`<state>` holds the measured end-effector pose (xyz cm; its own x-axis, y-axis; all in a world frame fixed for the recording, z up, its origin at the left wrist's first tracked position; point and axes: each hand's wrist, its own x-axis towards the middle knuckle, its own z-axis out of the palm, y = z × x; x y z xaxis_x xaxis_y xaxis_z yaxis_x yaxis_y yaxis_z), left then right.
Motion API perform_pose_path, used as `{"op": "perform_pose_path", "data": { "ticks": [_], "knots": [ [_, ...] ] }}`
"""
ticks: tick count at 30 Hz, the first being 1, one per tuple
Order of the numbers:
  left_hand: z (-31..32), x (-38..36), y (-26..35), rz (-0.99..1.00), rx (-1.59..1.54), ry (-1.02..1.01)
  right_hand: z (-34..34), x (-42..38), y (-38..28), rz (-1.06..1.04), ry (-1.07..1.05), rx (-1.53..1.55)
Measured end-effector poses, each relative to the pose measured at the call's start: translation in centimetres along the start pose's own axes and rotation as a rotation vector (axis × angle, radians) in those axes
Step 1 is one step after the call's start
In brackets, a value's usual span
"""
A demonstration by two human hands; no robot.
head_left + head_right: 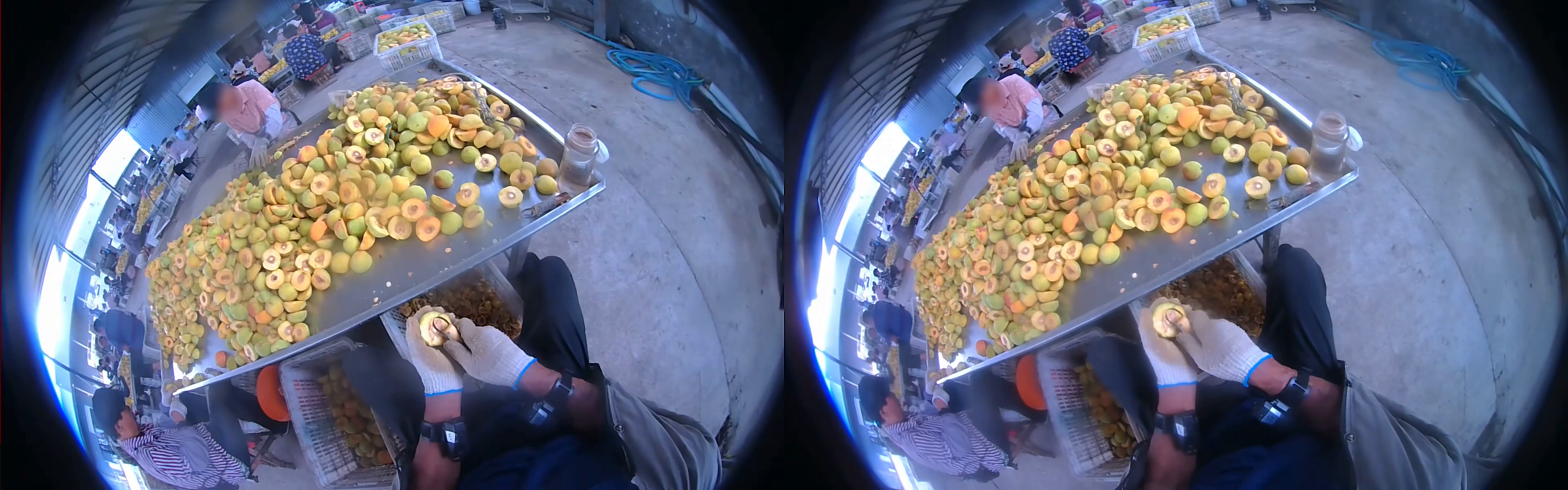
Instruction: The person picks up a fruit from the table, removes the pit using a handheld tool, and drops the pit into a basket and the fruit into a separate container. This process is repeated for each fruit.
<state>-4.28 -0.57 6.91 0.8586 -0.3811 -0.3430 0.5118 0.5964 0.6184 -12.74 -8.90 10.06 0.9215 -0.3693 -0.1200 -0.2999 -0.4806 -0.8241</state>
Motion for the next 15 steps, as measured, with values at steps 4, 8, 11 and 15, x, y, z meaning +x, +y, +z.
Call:
{"op": "perform_pose_path", "data": {
  "ticks": [4, 8, 11, 15],
  "knots": [
    [0.3, 0.0, -0.1, 0.030, 0.005, 0.047, 0.4, 0.1, 0.0, 0.007, 0.004, -0.026],
    [0.2, 0.3, 0.1, 0.011, 0.014, 0.051, -0.3, -0.1, -0.6, 0.014, -0.036, -0.093],
    [1.1, -0.2, 0.4, 0.029, -0.009, 0.107, -0.3, -0.1, -0.6, -0.003, -0.031, -0.142],
    [1.2, -0.2, 0.8, 0.012, -0.021, 0.105, -0.6, -0.3, -1.1, -0.017, -0.011, -0.165]
  ]
}}
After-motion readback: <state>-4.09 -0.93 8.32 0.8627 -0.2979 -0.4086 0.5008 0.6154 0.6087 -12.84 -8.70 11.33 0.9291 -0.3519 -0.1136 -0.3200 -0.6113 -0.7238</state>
